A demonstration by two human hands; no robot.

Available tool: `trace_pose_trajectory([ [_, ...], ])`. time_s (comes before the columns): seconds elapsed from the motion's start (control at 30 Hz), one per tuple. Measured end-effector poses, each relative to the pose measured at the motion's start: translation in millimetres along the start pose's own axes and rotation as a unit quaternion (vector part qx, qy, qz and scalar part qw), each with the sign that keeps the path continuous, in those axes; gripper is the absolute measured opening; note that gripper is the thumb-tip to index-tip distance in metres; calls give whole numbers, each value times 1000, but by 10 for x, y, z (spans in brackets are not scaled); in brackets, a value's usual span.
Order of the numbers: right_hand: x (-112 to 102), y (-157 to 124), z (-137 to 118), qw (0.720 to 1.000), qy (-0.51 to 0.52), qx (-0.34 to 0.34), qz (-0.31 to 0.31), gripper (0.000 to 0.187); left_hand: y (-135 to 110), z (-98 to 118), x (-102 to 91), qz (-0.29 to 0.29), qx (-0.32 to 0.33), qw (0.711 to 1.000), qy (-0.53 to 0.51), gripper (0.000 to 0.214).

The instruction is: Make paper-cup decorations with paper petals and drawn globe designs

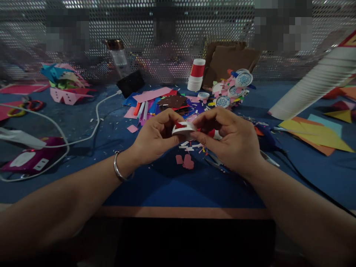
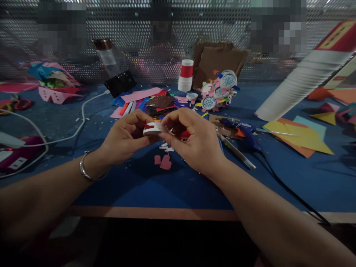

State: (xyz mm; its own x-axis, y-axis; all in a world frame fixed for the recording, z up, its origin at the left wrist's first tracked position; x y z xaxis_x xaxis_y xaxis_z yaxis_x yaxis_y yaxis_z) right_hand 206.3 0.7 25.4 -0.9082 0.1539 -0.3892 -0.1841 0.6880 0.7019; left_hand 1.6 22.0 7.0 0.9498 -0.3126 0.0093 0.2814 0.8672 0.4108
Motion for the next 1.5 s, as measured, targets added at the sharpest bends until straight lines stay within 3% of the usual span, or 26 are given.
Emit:
trace_pose_trajectory([
  [0.13,-9,19,-1,1000,24,19,-1,19,-15,12,6,9,-26,999,-46,29],
  [0.23,-16,39,34,997,56,51,-1,32,-30,24,9,32,-57,995,-70,27],
  [0.47,-21,75,110,989,80,116,-42,50,-29,23,-25,30,-77,996,-26,23],
  [0.63,-10,82,108,980,111,158,-53,51,-11,11,-56,18,-94,995,-12,28],
  [0.97,5,88,105,980,108,152,-70,44,-38,47,12,-52,-143,988,20,26],
  [1.1,3,91,137,973,131,168,-83,42,-40,40,9,-57,-151,987,9,25],
  [1.3,-21,113,132,978,111,170,-43,41,-23,30,-15,-66,-177,982,16,23],
  [1.5,-2,102,157,974,128,184,-46,38,-16,13,-15,-54,-175,983,10,28],
])
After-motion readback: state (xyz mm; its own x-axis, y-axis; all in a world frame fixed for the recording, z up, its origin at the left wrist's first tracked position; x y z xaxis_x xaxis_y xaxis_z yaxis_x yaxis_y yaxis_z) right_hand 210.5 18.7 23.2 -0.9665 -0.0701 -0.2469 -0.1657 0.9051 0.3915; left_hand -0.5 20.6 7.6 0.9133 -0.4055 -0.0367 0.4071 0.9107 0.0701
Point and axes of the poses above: each hand's wrist, its own y-axis towards the middle knuckle, its own x-axis out of the palm, z = x × y, the point moved 1 cm from there along y, towards the middle knuckle, and after that the axes turned 6 degrees about z, right-handed, at the moved point
